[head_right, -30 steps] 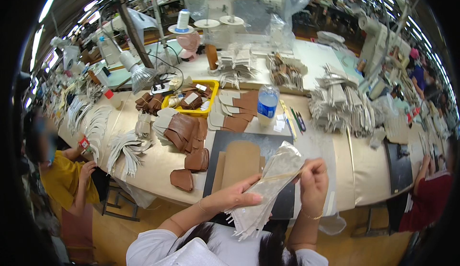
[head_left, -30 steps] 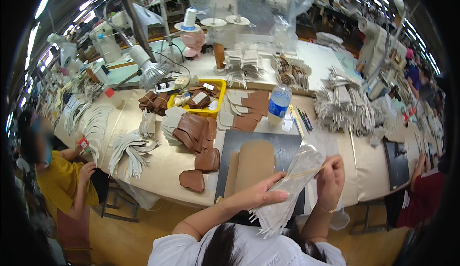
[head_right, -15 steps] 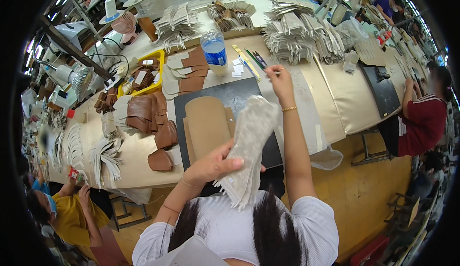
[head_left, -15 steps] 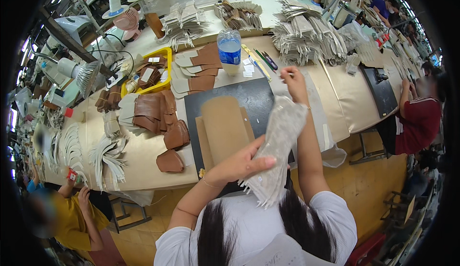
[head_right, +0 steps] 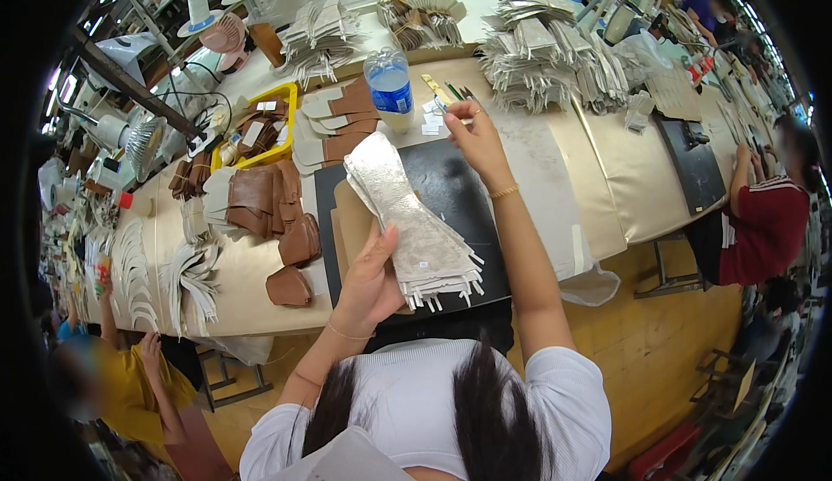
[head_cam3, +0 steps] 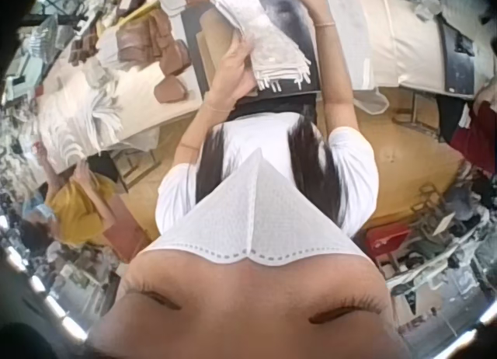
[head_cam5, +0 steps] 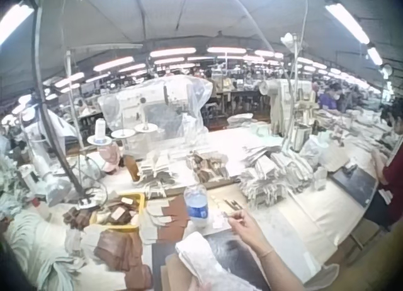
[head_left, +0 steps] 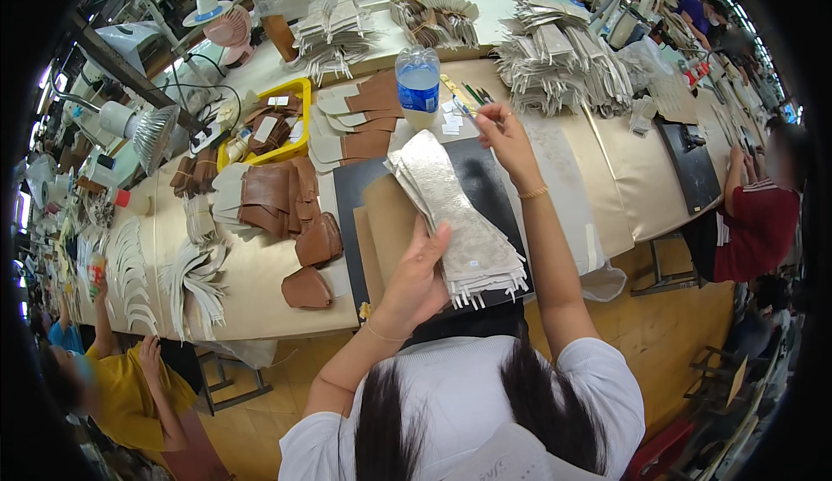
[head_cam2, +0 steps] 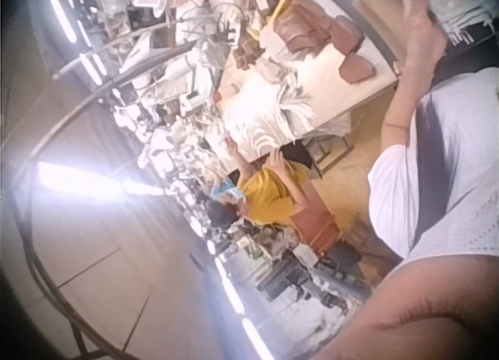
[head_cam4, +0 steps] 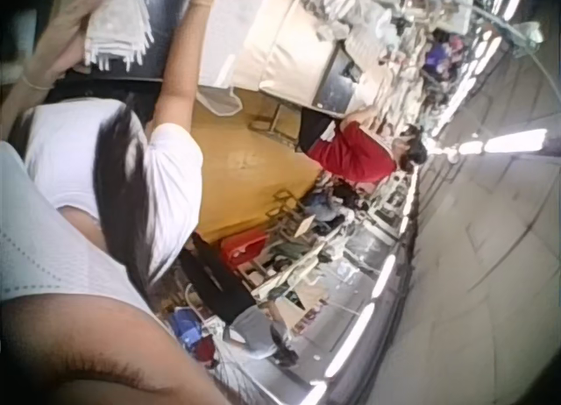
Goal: The person applies liquid from a plastic bottle onto brown leather pieces and presses them onto white backing pieces on a worktable. They handle the pieces one at a time, repeatedly applying liquid and pressing the parts together.
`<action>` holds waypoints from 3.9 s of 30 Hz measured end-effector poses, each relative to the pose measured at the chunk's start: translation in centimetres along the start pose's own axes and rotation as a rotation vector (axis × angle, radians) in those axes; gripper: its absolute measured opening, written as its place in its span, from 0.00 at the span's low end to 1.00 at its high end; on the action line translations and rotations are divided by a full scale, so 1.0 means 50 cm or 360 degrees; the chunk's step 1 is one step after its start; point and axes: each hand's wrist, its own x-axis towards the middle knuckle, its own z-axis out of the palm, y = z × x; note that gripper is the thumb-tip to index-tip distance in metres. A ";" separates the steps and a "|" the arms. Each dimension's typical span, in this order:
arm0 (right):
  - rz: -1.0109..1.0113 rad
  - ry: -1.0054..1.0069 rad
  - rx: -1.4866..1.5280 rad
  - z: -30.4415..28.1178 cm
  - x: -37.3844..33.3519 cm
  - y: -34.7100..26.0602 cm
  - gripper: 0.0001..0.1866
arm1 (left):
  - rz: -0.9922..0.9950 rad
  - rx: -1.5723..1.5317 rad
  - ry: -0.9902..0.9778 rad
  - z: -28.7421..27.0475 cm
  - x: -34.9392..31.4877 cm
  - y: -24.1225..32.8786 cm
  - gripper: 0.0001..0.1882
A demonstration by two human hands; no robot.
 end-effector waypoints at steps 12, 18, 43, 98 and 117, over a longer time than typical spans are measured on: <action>0.0140 -0.0633 0.0329 -0.074 -0.234 -0.132 0.32 | 0.0022 0.0716 -0.0199 0.008 0.011 -0.023 0.35; 0.0112 -0.0366 -0.0173 -0.267 -0.181 -0.125 0.35 | 0.0379 0.0706 -0.0195 -0.012 -0.073 0.044 0.39; -0.0266 0.0135 -0.1580 -0.241 -0.246 0.091 0.28 | 0.0877 0.2437 0.1429 -0.450 0.229 0.298 0.24; 0.0240 -0.0863 -0.0024 0.060 -0.250 -0.195 0.08 | -0.0057 0.0754 0.0505 -0.112 -0.114 0.103 0.19; 0.0187 -0.0937 -0.0441 0.119 -0.237 -0.194 0.07 | -0.0112 0.0690 0.0383 -0.125 -0.118 0.108 0.24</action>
